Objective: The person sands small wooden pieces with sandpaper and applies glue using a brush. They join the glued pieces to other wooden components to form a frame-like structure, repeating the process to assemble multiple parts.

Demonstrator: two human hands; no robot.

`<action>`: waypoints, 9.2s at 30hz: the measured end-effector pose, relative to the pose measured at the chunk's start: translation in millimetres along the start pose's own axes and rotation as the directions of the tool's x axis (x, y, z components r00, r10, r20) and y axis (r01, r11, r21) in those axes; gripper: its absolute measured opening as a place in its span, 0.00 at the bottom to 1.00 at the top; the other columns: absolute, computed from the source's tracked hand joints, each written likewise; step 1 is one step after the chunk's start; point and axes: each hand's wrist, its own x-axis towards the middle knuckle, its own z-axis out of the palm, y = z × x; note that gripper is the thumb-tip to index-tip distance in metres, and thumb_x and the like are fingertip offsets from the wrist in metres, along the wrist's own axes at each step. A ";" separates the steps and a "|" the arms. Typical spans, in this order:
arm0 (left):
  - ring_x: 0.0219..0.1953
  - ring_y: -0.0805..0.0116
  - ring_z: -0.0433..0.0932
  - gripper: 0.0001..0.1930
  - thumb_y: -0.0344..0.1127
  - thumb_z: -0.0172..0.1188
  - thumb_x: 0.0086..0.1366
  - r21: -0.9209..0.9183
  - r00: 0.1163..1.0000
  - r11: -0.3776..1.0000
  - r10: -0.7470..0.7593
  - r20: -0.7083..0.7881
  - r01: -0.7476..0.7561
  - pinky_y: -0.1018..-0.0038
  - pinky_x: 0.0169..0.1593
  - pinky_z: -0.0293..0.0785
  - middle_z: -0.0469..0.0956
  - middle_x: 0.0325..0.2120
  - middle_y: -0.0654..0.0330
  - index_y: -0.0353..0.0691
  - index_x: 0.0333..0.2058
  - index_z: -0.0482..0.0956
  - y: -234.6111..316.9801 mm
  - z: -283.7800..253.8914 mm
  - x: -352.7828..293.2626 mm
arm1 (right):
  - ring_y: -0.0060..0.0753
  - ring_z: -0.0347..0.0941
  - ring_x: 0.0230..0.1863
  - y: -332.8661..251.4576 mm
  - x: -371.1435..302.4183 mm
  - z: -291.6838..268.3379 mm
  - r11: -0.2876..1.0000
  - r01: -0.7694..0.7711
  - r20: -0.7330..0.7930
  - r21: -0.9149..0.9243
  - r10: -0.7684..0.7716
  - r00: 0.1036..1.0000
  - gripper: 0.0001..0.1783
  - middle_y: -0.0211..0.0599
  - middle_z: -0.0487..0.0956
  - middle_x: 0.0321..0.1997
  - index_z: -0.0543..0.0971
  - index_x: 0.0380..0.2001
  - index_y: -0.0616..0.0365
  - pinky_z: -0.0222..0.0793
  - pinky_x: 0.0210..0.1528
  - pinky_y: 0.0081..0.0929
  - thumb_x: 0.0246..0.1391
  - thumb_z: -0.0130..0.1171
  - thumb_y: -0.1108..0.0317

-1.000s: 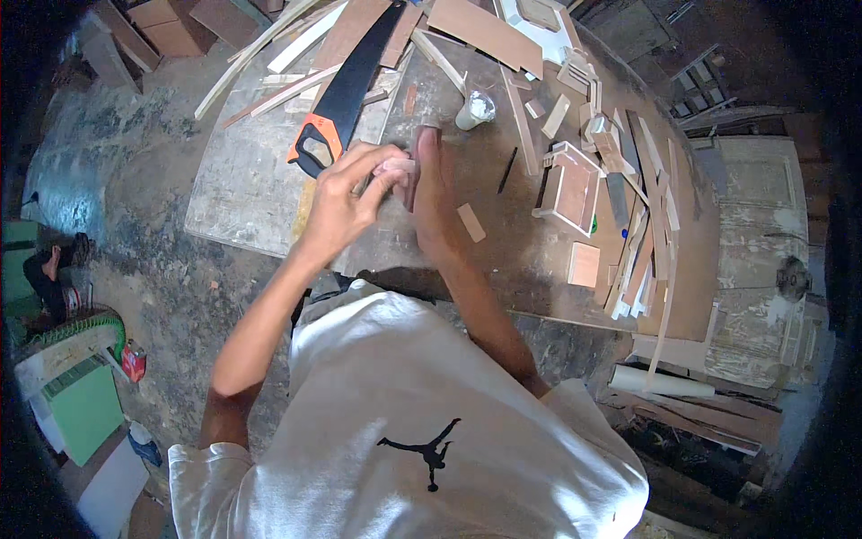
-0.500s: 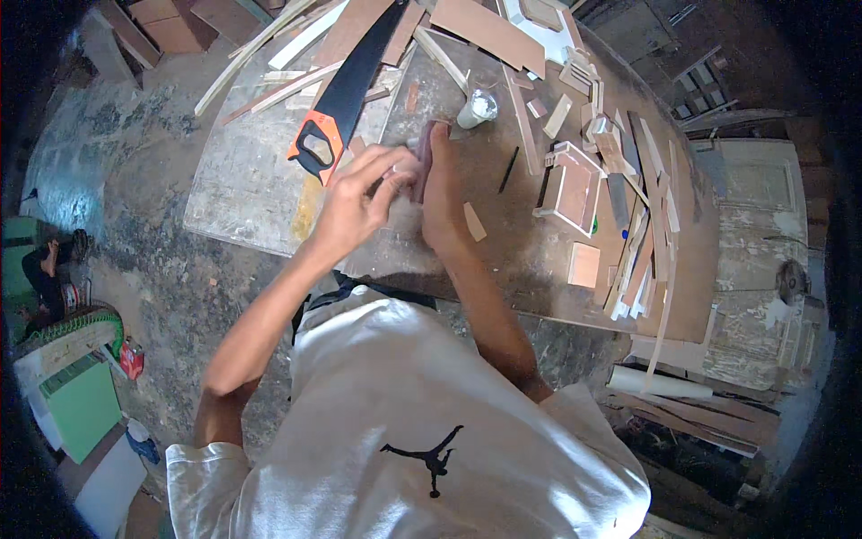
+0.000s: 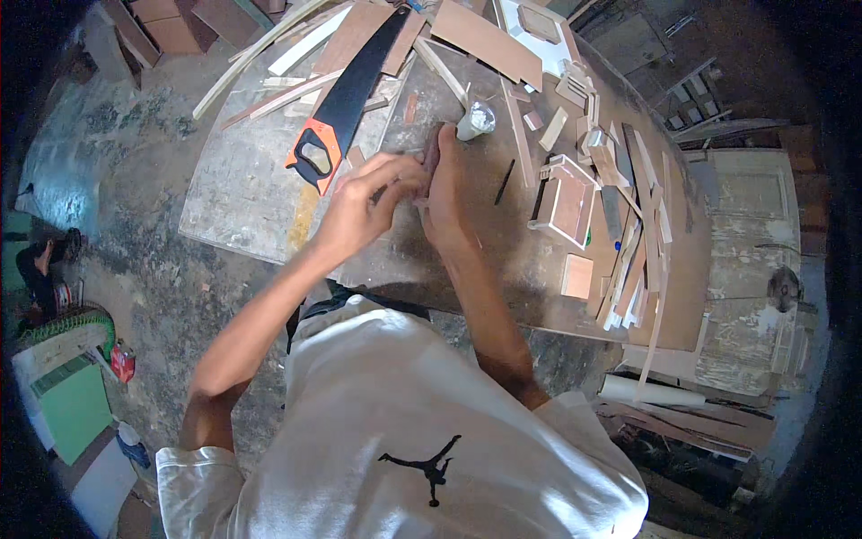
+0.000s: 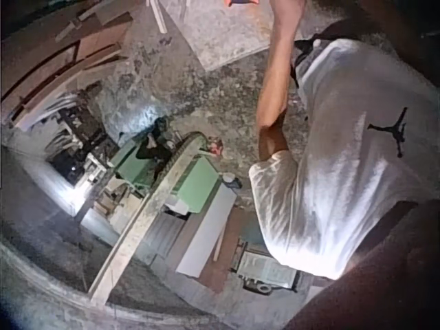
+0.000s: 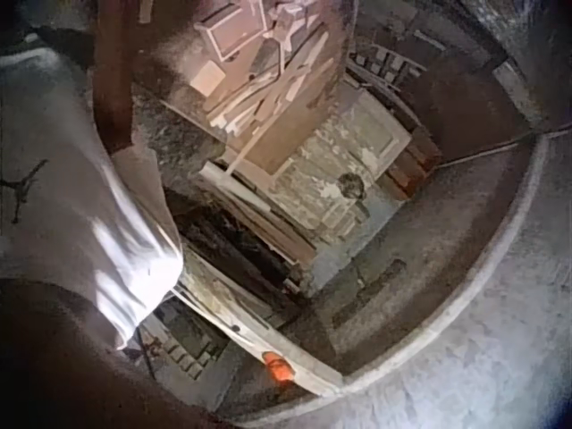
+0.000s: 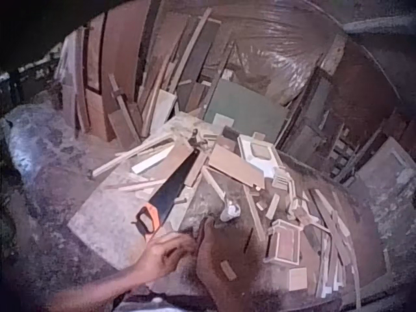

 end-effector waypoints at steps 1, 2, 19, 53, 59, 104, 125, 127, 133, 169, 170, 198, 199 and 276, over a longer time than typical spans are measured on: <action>0.41 0.54 0.80 0.15 0.20 0.58 0.59 0.025 1.000 1.000 -0.004 -0.016 0.004 0.68 0.44 0.75 0.79 0.40 0.51 0.34 0.46 0.78 -3.1 -0.9 3.9 | 0.20 0.66 0.31 -2.6 -8.8 8.6 1.000 -0.014 -0.003 0.016 0.014 1.000 0.27 0.27 0.67 0.33 0.68 0.40 0.55 0.63 0.31 0.22 0.67 0.39 0.40; 0.41 0.54 0.80 0.15 0.20 0.58 0.59 0.049 0.999 0.999 -0.007 -0.031 0.008 0.68 0.44 0.75 0.79 0.40 0.51 0.34 0.46 0.78 -6.7 -1.8 8.0 | 0.20 0.66 0.31 -5.1 -11.5 14.6 0.999 -0.028 -0.005 0.031 0.028 1.000 0.27 0.26 0.67 0.32 0.68 0.40 0.55 0.62 0.30 0.22 0.67 0.39 0.40; 0.39 0.52 0.80 0.11 0.20 0.58 0.59 -0.015 0.999 0.999 0.037 -0.012 -0.037 0.65 0.42 0.75 0.79 0.37 0.50 0.33 0.42 0.79 -11.2 -3.7 21.1 | 0.18 0.66 0.27 -17.6 16.2 22.2 1.000 0.015 -0.045 -0.004 -0.015 0.999 0.27 0.26 0.70 0.31 0.70 0.43 0.53 0.59 0.25 0.20 0.67 0.37 0.39; 0.38 0.58 0.81 0.10 0.22 0.60 0.60 0.006 0.999 1.000 -0.027 0.044 0.027 0.68 0.42 0.75 0.80 0.35 0.50 0.31 0.41 0.79 -32.1 -16.1 18.6 | 0.15 0.62 0.25 -1.0 5.2 26.0 0.985 -0.164 0.019 -0.054 0.165 0.986 0.22 0.17 0.67 0.25 0.74 0.34 0.44 0.57 0.25 0.21 0.66 0.41 0.41; 0.37 0.60 0.80 0.09 0.21 0.59 0.61 -0.051 0.999 0.998 -0.025 0.048 0.027 0.70 0.42 0.75 0.80 0.34 0.52 0.31 0.41 0.79 -30.2 -9.9 23.6 | 0.23 0.67 0.24 3.4 40.7 15.4 0.997 -0.047 -0.116 -0.055 0.040 0.992 0.32 0.30 0.71 0.26 0.74 0.36 0.56 0.60 0.21 0.24 0.66 0.36 0.37; 0.40 0.61 0.81 0.15 0.30 0.62 0.61 0.245 0.916 0.915 -0.364 0.167 0.319 0.68 0.45 0.74 0.81 0.37 0.51 0.33 0.47 0.76 -90.3 -72.6 -26.9 | 0.20 0.64 0.18 -18.1 27.9 -23.3 0.998 -0.043 -0.120 0.039 0.048 0.992 0.25 0.24 0.69 0.22 0.71 0.31 0.48 0.62 0.21 0.21 0.61 0.48 0.37; 0.48 0.71 0.77 0.14 0.26 0.60 0.65 -0.658 0.936 0.702 -0.351 0.010 0.270 0.72 0.52 0.76 0.78 0.45 0.55 0.31 0.48 0.75 20.5 -67.7 -29.5 | 0.16 0.69 0.25 -54.3 -68.9 42.6 0.999 -0.010 0.101 0.039 0.006 0.995 0.21 0.26 0.73 0.30 0.70 0.42 0.52 0.67 0.25 0.19 0.64 0.49 0.44; 0.47 0.73 0.77 0.13 0.26 0.61 0.65 -0.596 0.914 0.740 -0.406 -0.026 0.312 0.74 0.51 0.75 0.79 0.43 0.57 0.31 0.48 0.76 27.4 -64.9 -29.0 | 0.17 0.69 0.25 -53.4 -69.2 42.0 0.998 -0.034 0.110 0.048 0.028 0.994 0.21 0.26 0.73 0.30 0.70 0.43 0.52 0.67 0.25 0.19 0.64 0.49 0.45; 0.43 0.74 0.78 0.14 0.28 0.62 0.64 -0.396 0.888 0.850 -0.434 -0.153 0.347 0.77 0.50 0.72 0.81 0.40 0.60 0.34 0.48 0.77 38.4 -54.4 -29.1 | 0.18 0.72 0.29 -39.5 -65.6 33.8 1.000 -0.003 0.147 0.022 0.000 0.989 0.22 0.27 0.73 0.30 0.73 0.41 0.51 0.71 0.29 0.20 0.60 0.54 0.43; 0.39 0.56 0.81 0.14 0.22 0.62 0.58 0.093 0.986 0.995 -0.013 -0.167 0.029 0.69 0.44 0.75 0.80 0.37 0.50 0.30 0.44 0.79 52.2 -32.4 -18.5 | 0.30 0.64 0.45 -28.5 -39.0 45.6 0.821 0.452 0.130 -0.350 -0.435 0.891 0.26 0.36 0.66 0.44 0.67 0.50 0.59 0.63 0.50 0.29 0.67 0.42 0.45; 0.39 0.56 0.81 0.14 0.22 0.62 0.58 0.093 0.988 0.995 -0.027 -0.154 0.042 0.69 0.44 0.75 0.80 0.37 0.50 0.30 0.44 0.79 52.5 -33.3 -18.7 | 0.33 0.64 0.46 -23.6 -36.9 43.9 0.797 0.474 0.164 -0.374 -0.446 0.880 0.25 0.39 0.66 0.46 0.66 0.52 0.60 0.63 0.51 0.31 0.67 0.42 0.49; 0.36 0.58 0.80 0.14 0.22 0.61 0.59 0.041 0.991 0.999 0.013 -0.130 -0.007 0.71 0.42 0.75 0.80 0.35 0.50 0.29 0.45 0.78 51.6 -45.8 -9.3 | 0.17 0.68 0.43 -32.6 -21.2 49.8 0.919 0.274 0.166 -0.285 -0.234 0.958 0.28 0.26 0.73 0.45 0.71 0.52 0.56 0.66 0.45 0.19 0.67 0.41 0.43; 0.36 0.58 0.80 0.14 0.22 0.61 0.59 0.045 0.993 0.999 0.021 -0.113 -0.016 0.71 0.42 0.75 0.80 0.35 0.50 0.29 0.45 0.78 53.1 -44.9 -10.4 | 0.23 0.67 0.41 -37.6 -19.1 52.0 0.940 0.253 0.137 -0.228 -0.226 0.964 0.26 0.31 0.70 0.43 0.69 0.49 0.59 0.65 0.44 0.24 0.67 0.40 0.45; 0.35 0.57 0.80 0.14 0.23 0.61 0.59 0.084 0.992 0.996 0.053 -0.118 -0.043 0.70 0.41 0.75 0.79 0.34 0.49 0.29 0.45 0.78 31.1 -39.3 4.1 | 0.17 0.70 0.29 -16.9 -1.9 45.1 0.972 0.198 0.028 -0.128 -0.196 0.980 0.20 0.21 0.72 0.32 0.74 0.43 0.48 0.68 0.30 0.22 0.65 0.43 0.45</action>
